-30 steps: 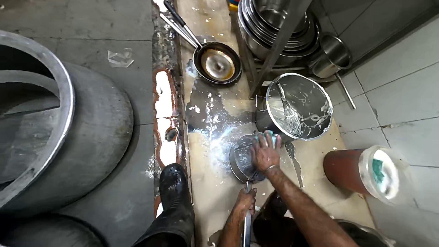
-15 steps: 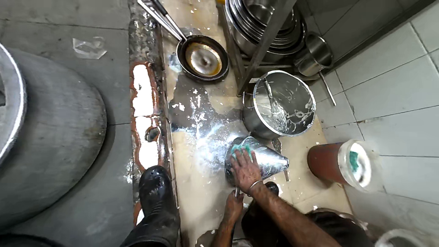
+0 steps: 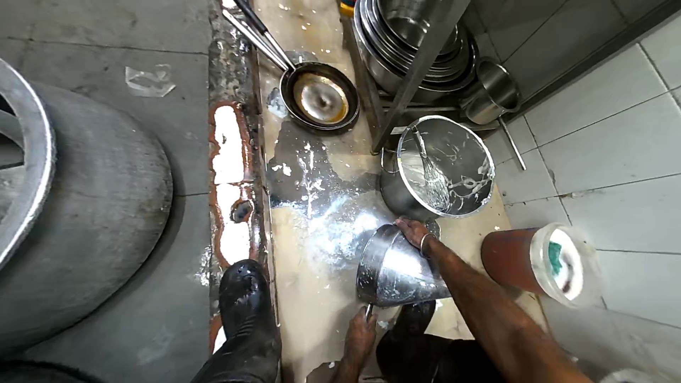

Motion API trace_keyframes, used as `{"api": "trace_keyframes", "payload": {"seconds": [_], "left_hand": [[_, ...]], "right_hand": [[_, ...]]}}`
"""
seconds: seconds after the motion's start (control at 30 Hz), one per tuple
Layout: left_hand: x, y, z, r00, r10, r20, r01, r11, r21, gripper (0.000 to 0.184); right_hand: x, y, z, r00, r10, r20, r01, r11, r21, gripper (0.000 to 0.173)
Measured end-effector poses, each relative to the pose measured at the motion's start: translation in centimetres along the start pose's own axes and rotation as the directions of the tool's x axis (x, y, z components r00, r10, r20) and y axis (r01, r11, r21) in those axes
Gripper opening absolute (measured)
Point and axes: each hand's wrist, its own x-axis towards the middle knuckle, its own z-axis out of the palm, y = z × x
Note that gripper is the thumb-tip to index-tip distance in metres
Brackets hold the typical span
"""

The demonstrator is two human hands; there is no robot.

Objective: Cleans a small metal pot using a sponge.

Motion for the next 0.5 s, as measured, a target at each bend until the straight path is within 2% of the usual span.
{"api": "trace_keyframes", "payload": {"seconds": [0.03,0.1,0.17,0.27,0.37,0.5], "left_hand": [[0.1,0.0,0.0,1.000,-0.007,-0.001,0.007,1.000,0.006,0.040],[-0.2,-0.1,0.4,0.999,-0.029,-0.015,0.029,1.000,0.003,0.040],[-0.5,0.1,0.5,0.999,-0.038,-0.036,0.038,0.999,0.000,0.039],[-0.8,0.2,0.4,0.998,-0.050,-0.046,0.049,0.998,-0.030,0.041],[-0.5,0.3,-0.1,0.997,-0.053,-0.053,0.053,0.999,-0.010,0.041],[-0.4,0.5,-0.5,0.998,-0.045,-0.051,0.045,0.999,-0.009,0.041]], "right_hand": [[-0.5,0.1,0.2,1.000,0.000,-0.029,0.000,1.000,-0.006,0.061],[-2.5,-1.5,1.2,0.996,-0.047,-0.072,0.035,0.988,-0.150,0.058],[-5.0,-4.0,2.8,0.980,-0.181,-0.085,0.144,0.932,-0.332,0.056],[-7.7,-6.2,5.2,0.928,-0.353,0.118,0.359,0.767,-0.531,0.053],[-8.6,-7.3,5.5,0.855,-0.415,0.310,0.516,0.637,-0.573,0.050],[-7.0,-7.6,4.9,0.795,-0.477,0.376,0.604,0.559,-0.568,0.046]]}}
